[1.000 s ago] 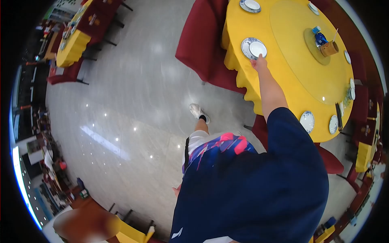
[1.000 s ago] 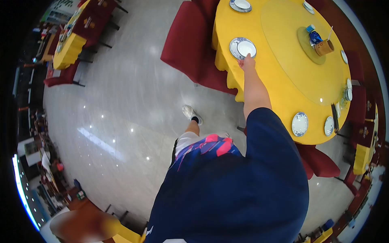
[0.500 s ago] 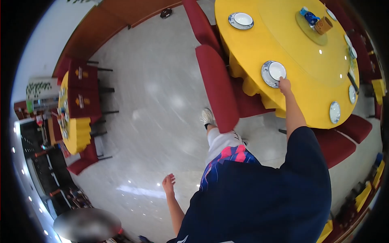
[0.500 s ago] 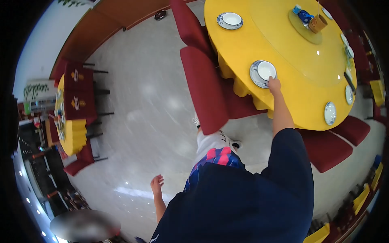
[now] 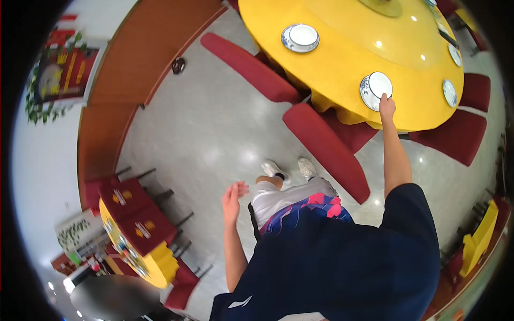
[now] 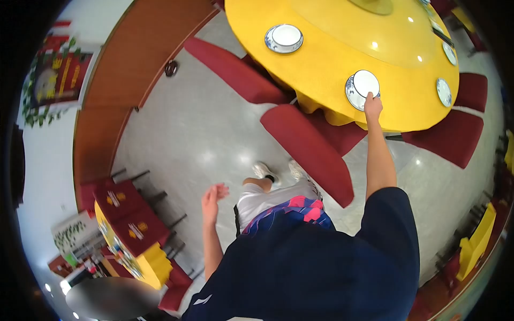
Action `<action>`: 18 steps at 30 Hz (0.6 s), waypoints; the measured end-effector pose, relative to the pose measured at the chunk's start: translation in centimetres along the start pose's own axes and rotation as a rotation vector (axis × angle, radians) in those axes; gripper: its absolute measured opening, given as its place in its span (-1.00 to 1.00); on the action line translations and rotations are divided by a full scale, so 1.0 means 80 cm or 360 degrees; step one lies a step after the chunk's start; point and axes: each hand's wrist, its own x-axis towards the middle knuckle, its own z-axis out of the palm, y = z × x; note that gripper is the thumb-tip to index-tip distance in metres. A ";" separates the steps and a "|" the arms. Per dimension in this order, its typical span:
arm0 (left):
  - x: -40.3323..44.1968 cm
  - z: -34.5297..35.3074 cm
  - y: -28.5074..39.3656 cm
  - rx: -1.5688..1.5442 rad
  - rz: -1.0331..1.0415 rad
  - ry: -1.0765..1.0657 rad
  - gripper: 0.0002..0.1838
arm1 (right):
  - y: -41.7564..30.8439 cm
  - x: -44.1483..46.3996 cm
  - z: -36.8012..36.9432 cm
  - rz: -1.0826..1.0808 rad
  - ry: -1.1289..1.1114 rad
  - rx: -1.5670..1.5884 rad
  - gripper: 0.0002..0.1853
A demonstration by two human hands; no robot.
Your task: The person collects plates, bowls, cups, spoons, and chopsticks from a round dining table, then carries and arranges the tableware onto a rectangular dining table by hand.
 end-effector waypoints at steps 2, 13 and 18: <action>0.100 -0.025 0.072 0.0184 0.0270 -0.0163 -0.59 | -0.033 -0.026 -0.028 0.0204 -0.0026 0.0327 -0.45; 0.468 0.218 0.372 0.0867 0.0709 -0.0877 -0.65 | -0.317 -0.351 -0.152 0.1077 0.0087 0.1814 -0.64; 0.565 0.354 0.374 0.1099 0.1364 -0.0755 -0.50 | -0.394 -0.402 -0.138 0.1220 0.0387 0.1791 -0.67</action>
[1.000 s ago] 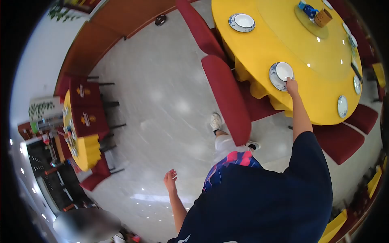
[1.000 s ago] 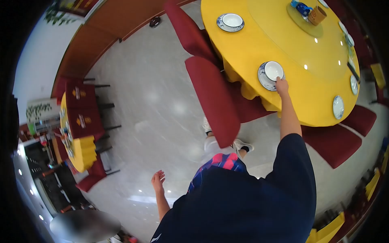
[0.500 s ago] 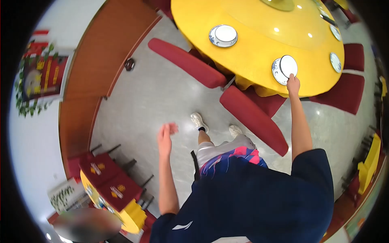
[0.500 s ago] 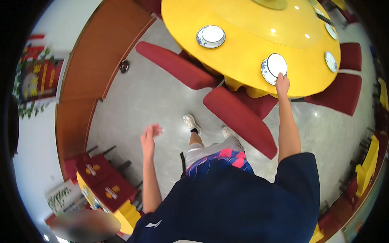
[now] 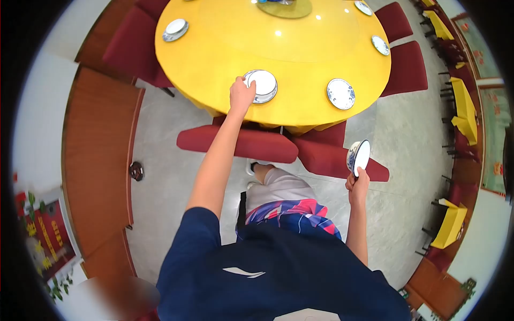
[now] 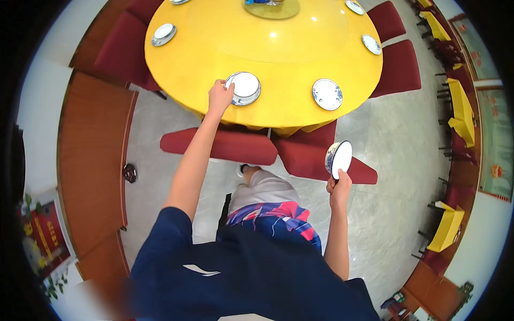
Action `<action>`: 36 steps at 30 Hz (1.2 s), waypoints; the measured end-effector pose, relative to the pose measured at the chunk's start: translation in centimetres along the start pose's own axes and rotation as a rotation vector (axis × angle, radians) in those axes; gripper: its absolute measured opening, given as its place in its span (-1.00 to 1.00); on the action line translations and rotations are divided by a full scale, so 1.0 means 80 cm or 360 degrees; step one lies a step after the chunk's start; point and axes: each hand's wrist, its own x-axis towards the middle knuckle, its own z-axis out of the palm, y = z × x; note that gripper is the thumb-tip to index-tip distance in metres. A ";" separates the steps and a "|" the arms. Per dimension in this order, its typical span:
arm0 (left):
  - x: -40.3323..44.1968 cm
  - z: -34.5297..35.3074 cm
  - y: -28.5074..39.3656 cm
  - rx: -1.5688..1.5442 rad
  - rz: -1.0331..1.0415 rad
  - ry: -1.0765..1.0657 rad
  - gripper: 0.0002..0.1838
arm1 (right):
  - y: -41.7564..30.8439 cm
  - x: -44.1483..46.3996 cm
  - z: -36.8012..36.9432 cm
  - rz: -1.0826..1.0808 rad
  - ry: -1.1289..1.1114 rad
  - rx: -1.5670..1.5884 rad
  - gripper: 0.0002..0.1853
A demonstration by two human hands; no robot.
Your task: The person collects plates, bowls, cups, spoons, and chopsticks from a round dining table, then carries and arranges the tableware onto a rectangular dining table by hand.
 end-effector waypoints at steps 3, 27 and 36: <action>0.055 0.048 -0.055 0.0301 -0.0010 -0.0312 -0.48 | 0.009 0.002 0.044 -0.0029 0.0204 0.0061 -0.67; 0.201 -0.103 -0.173 -0.0848 0.0003 -0.1628 -0.52 | -0.017 -0.036 0.575 -0.0041 0.0034 -0.0365 -0.72; 0.187 -0.474 -0.326 -0.1790 -0.0696 -0.1350 -0.59 | 0.021 -0.086 0.852 -0.0190 -0.1103 -0.1462 -0.64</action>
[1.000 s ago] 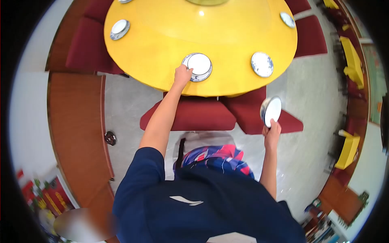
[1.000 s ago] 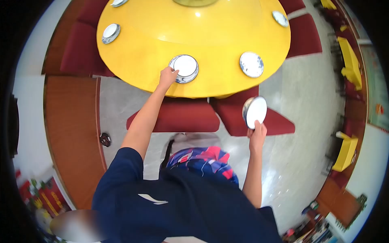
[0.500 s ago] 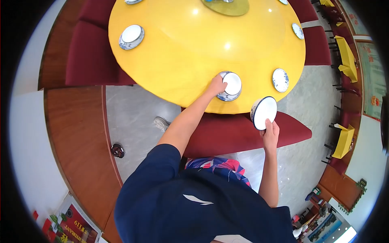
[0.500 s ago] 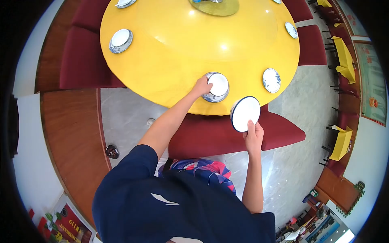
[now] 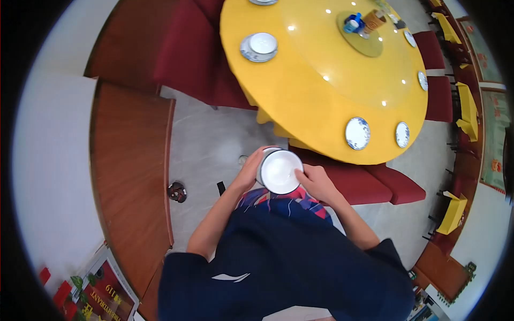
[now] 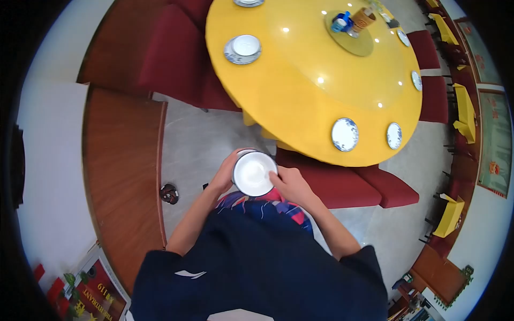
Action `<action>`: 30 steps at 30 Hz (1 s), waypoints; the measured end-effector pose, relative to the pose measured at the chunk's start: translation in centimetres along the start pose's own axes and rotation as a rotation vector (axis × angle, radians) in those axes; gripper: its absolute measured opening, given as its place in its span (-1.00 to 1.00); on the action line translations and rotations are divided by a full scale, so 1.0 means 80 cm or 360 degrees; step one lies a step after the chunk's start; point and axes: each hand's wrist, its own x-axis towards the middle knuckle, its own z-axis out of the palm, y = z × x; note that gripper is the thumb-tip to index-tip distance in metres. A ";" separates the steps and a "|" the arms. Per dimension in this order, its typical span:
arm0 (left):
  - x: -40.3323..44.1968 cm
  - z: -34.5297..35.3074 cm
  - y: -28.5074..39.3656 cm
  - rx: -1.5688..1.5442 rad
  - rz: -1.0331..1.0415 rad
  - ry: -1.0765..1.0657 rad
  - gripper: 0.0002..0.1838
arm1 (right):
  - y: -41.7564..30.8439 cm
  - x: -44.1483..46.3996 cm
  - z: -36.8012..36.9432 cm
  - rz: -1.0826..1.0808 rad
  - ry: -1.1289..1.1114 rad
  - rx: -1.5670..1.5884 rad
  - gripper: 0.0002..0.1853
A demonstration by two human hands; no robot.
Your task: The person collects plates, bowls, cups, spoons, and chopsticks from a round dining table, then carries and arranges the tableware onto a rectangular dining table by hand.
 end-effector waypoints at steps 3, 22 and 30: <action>-0.055 -0.055 0.018 -0.0041 0.0069 0.0185 -0.52 | -0.053 0.037 0.040 -0.0130 -0.0301 -0.0112 -0.61; 0.000 -0.258 0.268 -0.0242 -0.0037 0.0771 -0.40 | -0.049 0.519 -0.019 0.0591 0.0532 0.0573 -0.40; 0.019 -0.312 0.369 -0.0602 0.0133 0.0350 -0.45 | 0.031 0.644 -0.049 0.0796 0.1016 0.0959 -0.57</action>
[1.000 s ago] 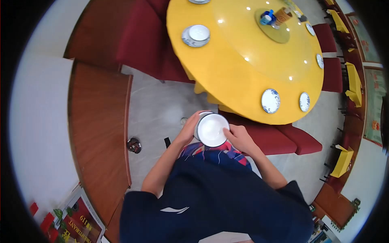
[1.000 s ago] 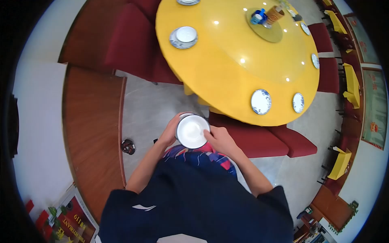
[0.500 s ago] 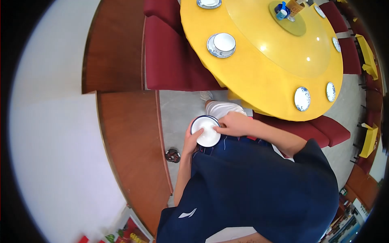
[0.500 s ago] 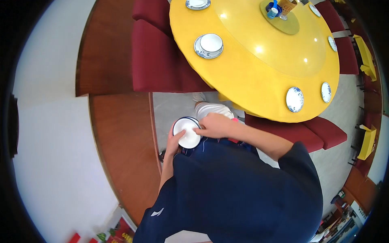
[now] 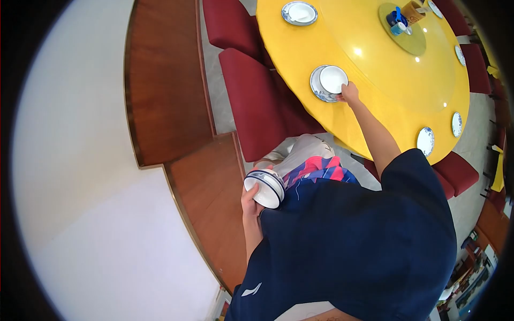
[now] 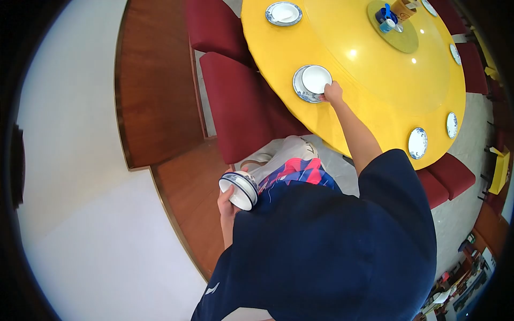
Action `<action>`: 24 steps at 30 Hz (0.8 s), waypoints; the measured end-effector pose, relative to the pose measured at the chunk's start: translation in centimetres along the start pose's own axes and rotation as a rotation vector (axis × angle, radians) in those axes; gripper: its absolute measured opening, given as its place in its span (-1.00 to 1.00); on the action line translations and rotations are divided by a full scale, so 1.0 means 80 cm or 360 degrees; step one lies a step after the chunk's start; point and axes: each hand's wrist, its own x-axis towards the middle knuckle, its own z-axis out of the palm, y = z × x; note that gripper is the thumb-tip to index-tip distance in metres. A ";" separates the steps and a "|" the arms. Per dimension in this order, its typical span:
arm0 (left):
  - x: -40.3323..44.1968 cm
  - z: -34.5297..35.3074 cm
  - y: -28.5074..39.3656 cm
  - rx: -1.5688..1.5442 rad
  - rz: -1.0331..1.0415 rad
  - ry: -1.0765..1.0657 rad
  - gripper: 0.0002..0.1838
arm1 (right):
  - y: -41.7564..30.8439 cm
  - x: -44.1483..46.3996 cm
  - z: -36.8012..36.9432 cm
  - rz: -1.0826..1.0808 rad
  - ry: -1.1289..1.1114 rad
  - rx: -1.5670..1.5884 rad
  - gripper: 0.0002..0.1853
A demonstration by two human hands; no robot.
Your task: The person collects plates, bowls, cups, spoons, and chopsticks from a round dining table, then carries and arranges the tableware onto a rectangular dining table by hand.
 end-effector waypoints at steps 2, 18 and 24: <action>0.015 -0.025 0.018 -0.0144 -0.0084 -0.0160 -0.45 | 0.003 0.004 0.010 -0.0132 0.0128 -0.0129 -0.66; 0.241 -0.035 0.221 0.0095 -0.0415 -0.0912 -0.46 | -0.098 -0.432 0.233 -0.0262 -0.0254 0.0769 -0.42; 0.256 0.002 0.243 0.0407 -0.0461 -0.1043 -0.39 | -0.132 -0.459 0.278 -0.0635 -0.0206 0.0735 -0.40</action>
